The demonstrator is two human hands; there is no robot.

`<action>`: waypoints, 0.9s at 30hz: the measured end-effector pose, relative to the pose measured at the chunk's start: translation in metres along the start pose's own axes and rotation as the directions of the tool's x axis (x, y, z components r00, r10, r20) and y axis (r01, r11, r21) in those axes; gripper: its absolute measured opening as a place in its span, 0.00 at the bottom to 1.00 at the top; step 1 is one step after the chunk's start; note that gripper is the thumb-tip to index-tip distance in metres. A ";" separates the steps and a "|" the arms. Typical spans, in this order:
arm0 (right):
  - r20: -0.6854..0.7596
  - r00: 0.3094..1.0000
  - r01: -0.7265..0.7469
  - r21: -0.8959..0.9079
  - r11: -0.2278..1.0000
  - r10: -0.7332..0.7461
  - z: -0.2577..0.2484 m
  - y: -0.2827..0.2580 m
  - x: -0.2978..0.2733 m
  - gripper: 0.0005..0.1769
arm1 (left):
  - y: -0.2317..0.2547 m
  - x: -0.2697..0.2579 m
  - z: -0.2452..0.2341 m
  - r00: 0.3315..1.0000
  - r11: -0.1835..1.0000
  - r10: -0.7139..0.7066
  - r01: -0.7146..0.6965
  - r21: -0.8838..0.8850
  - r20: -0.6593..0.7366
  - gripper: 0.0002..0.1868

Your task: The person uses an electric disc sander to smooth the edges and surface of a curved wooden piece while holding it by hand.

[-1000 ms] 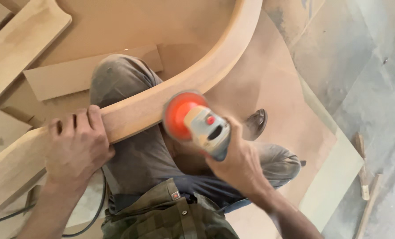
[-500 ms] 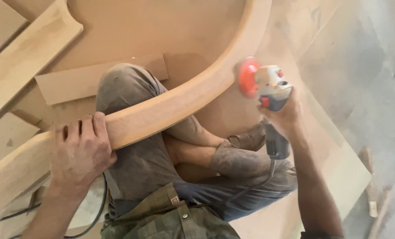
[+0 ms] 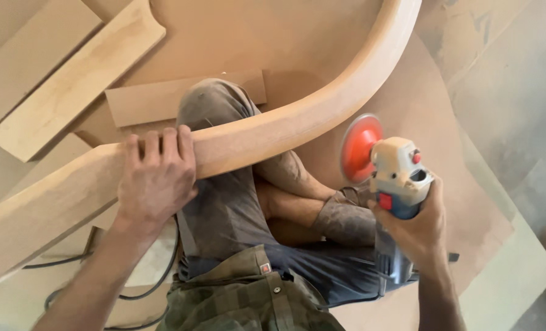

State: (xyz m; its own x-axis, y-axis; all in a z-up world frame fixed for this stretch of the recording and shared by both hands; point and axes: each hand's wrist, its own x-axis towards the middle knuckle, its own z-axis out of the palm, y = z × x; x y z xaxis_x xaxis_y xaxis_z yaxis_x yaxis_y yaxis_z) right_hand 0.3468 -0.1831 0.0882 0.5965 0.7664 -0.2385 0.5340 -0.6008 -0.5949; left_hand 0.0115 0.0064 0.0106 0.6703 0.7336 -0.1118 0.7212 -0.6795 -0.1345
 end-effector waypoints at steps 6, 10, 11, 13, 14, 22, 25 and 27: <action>0.005 1.000 0.007 -0.062 0.998 -0.007 0.029 -0.025 -0.017 0.51 | -0.002 0.010 0.009 1.000 0.999 0.012 -0.011 -0.044 0.022 0.46; 0.048 0.996 0.076 -0.088 0.993 -0.072 0.046 -0.040 -0.019 0.51 | -0.004 0.010 0.014 0.998 0.997 0.003 0.002 -0.074 0.064 0.46; 0.070 0.996 0.060 -0.113 0.992 -0.052 0.049 -0.045 -0.021 0.51 | -0.004 0.011 0.015 0.998 0.997 0.007 -0.002 -0.072 0.066 0.46; 0.123 0.991 0.072 -0.137 0.988 -0.055 0.058 -0.054 -0.024 0.51 | -0.004 0.011 0.018 1.000 0.997 0.001 0.001 -0.071 0.028 0.49; 0.153 0.985 0.099 -0.134 0.986 -0.079 0.062 -0.056 -0.024 0.51 | -0.003 0.011 0.020 1.000 0.997 0.002 -0.002 -0.072 0.008 0.50; 0.225 0.974 0.094 -0.231 0.968 -0.041 0.064 -0.054 -0.011 0.52 | -0.002 0.012 0.016 1.000 1.000 -0.018 0.018 -0.023 -0.005 0.38; 0.141 0.989 0.064 -0.215 0.974 -0.034 0.050 -0.035 0.012 0.50 | -0.002 0.014 0.009 1.000 0.999 -0.003 0.003 0.042 -0.004 0.38; 0.103 0.991 0.105 -0.149 0.983 -0.090 0.039 -0.015 0.030 0.48 | 0.000 0.018 0.006 1.000 0.998 0.007 -0.006 0.068 -0.016 0.41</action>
State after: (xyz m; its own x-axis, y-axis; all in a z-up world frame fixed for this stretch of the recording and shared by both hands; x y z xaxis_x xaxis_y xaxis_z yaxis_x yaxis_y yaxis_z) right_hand 0.3335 -0.1425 0.0602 0.4812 0.8367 -0.2614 0.6771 -0.5442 -0.4954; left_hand 0.0225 0.0192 0.0027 0.6781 0.7286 -0.0970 0.7037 -0.6816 -0.2006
